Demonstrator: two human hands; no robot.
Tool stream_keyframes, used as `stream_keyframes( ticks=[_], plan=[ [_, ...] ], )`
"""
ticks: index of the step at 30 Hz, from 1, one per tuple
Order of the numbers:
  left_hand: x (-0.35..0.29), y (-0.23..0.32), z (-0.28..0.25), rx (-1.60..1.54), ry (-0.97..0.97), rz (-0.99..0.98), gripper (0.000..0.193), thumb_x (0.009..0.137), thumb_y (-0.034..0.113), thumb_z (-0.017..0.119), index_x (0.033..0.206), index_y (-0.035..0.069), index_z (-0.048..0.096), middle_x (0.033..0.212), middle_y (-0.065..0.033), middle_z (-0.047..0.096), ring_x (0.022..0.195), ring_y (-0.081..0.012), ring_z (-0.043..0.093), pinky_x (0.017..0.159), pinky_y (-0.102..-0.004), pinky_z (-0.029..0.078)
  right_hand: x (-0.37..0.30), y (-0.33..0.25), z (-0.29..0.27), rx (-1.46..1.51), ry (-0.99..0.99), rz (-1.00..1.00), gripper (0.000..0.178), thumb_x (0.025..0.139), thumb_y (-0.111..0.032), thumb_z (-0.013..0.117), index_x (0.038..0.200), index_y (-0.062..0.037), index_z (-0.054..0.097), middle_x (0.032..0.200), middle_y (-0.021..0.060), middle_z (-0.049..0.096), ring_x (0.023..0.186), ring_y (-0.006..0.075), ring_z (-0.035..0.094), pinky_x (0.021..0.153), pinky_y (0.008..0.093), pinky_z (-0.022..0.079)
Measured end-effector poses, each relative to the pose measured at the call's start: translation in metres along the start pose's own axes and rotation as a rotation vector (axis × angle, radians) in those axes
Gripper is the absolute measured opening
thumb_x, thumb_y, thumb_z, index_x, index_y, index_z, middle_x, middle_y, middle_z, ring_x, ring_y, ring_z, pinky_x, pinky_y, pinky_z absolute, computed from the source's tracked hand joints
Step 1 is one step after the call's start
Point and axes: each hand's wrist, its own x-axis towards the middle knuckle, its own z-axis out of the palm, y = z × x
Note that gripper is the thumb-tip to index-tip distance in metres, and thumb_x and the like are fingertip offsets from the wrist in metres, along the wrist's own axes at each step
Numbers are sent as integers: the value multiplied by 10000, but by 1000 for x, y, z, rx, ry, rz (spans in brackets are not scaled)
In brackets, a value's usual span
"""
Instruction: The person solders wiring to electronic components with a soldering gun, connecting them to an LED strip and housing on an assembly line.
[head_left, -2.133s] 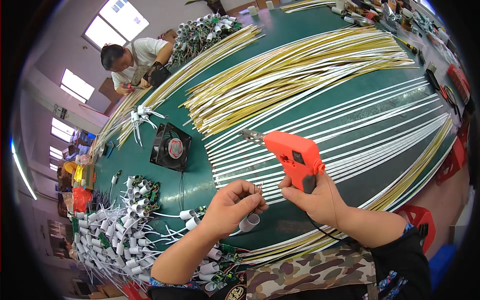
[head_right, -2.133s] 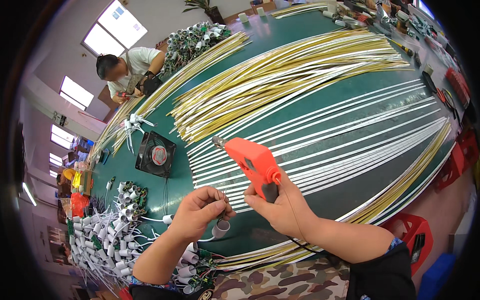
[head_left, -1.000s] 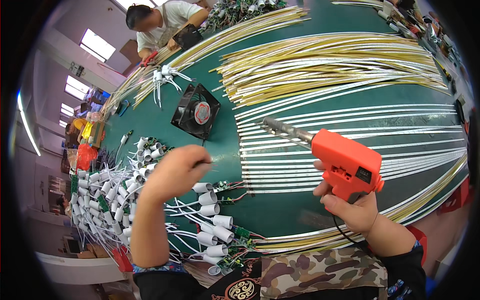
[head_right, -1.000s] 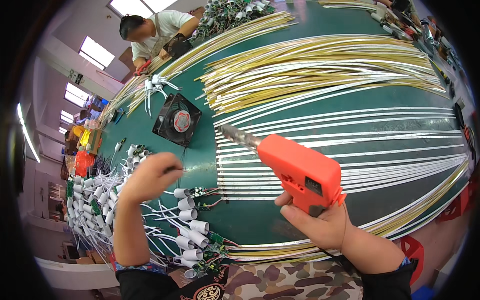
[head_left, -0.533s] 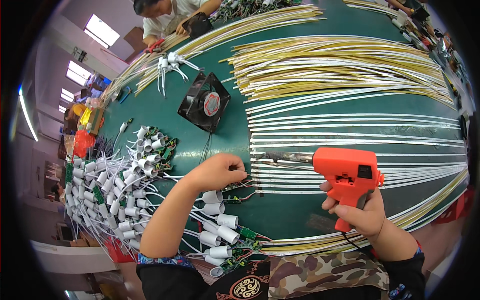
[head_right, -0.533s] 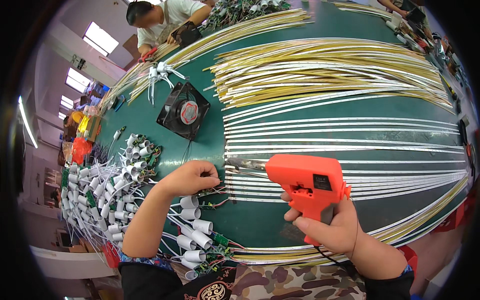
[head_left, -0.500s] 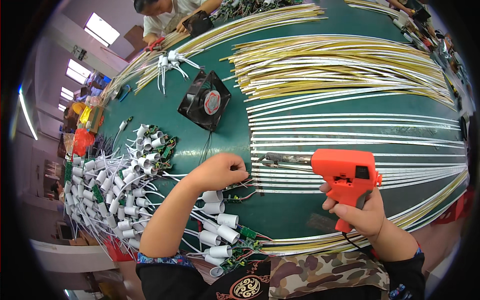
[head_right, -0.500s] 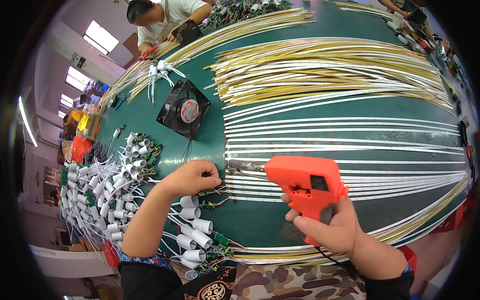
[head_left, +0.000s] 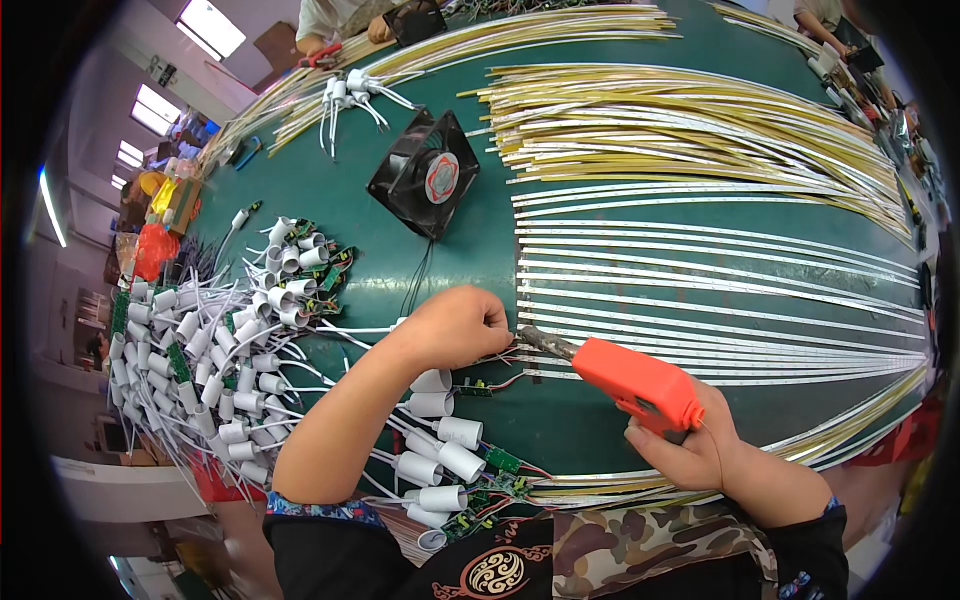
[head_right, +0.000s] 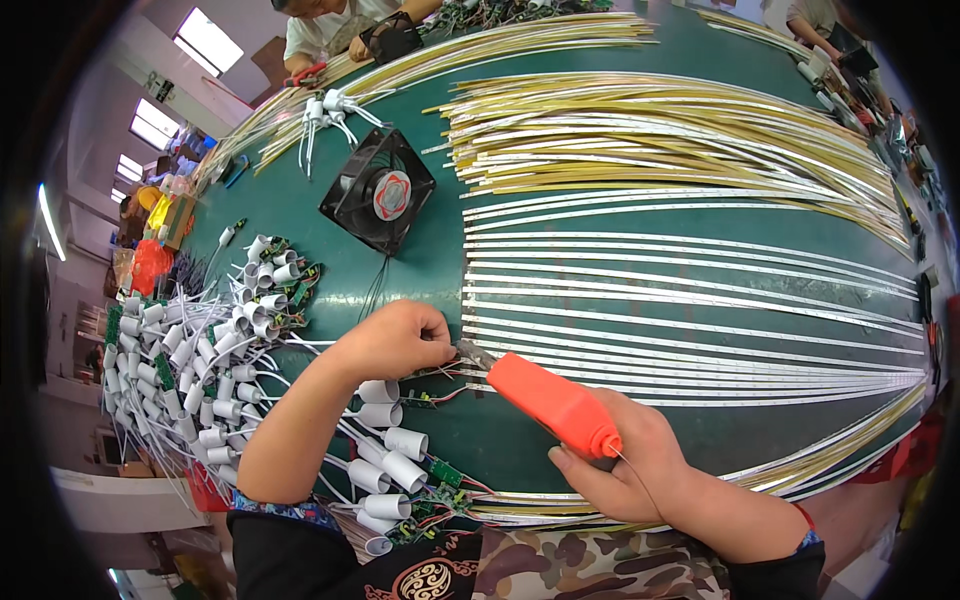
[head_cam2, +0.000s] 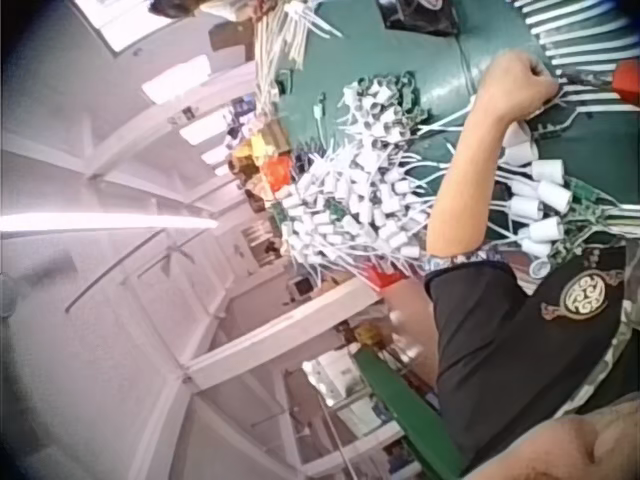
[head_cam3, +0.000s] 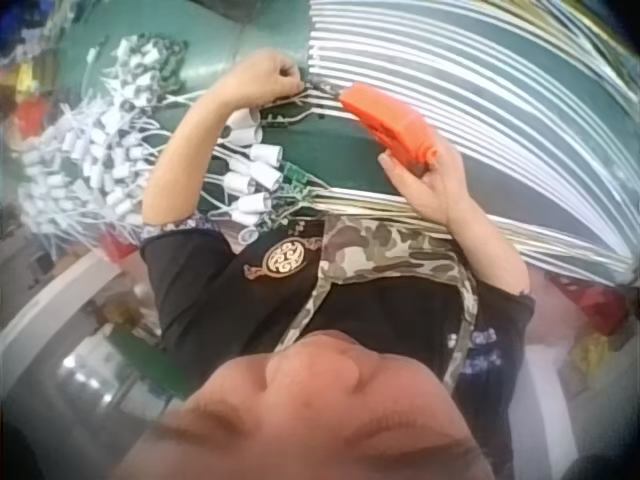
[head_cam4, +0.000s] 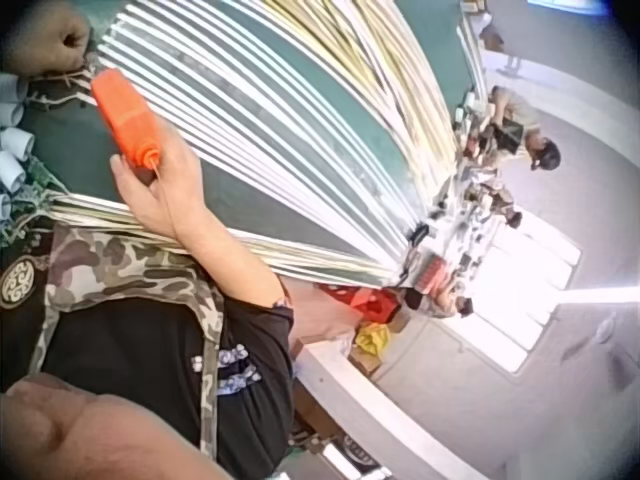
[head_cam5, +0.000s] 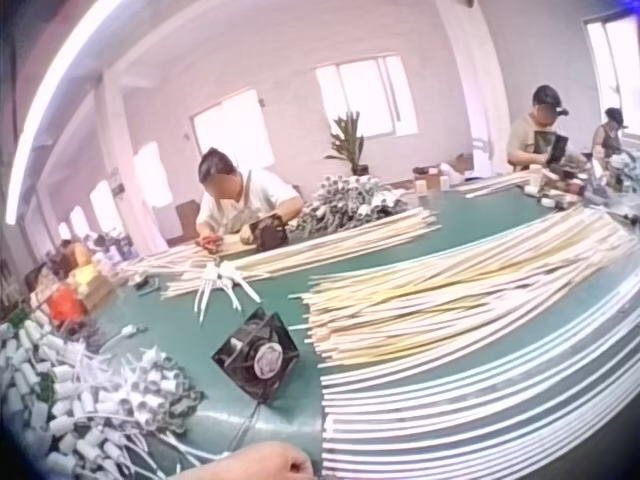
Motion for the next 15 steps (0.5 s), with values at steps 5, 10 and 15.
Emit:
stream_keyframes(
  ticks=[5, 10, 15],
  plan=[
    [0, 0, 0, 12, 7, 4, 189, 786, 182, 729, 788, 2, 672, 624, -49, 600, 558, -113, 526, 518, -298, 435, 1, 2, 2, -31, -4, -6, 424, 791, -121, 735, 1166, 3, 581, 830, 126, 628, 687, 268, 631, 646, 335, 504],
    [2, 0, 1, 23, 11, -3, 184, 778, 179, 723, 780, 2, 671, 625, -53, 604, 559, -119, 537, 522, -302, 445, 0, 7, 4, -62, 5, -72, 458, 798, -128, 728, 1210, -19, 562, 929, 158, 645, 778, 314, 656, 697, 364, 518],
    [2, 3, 1, 59, 26, -18, 176, 726, 206, 669, 762, 35, 690, 700, -140, 661, 660, -275, 637, 643, -369, 505, 1, 4, 2, -76, -16, -76, 477, 798, -126, 728, 1229, -24, 549, 934, 158, 648, 788, 313, 663, 705, 361, 523]
  ],
)
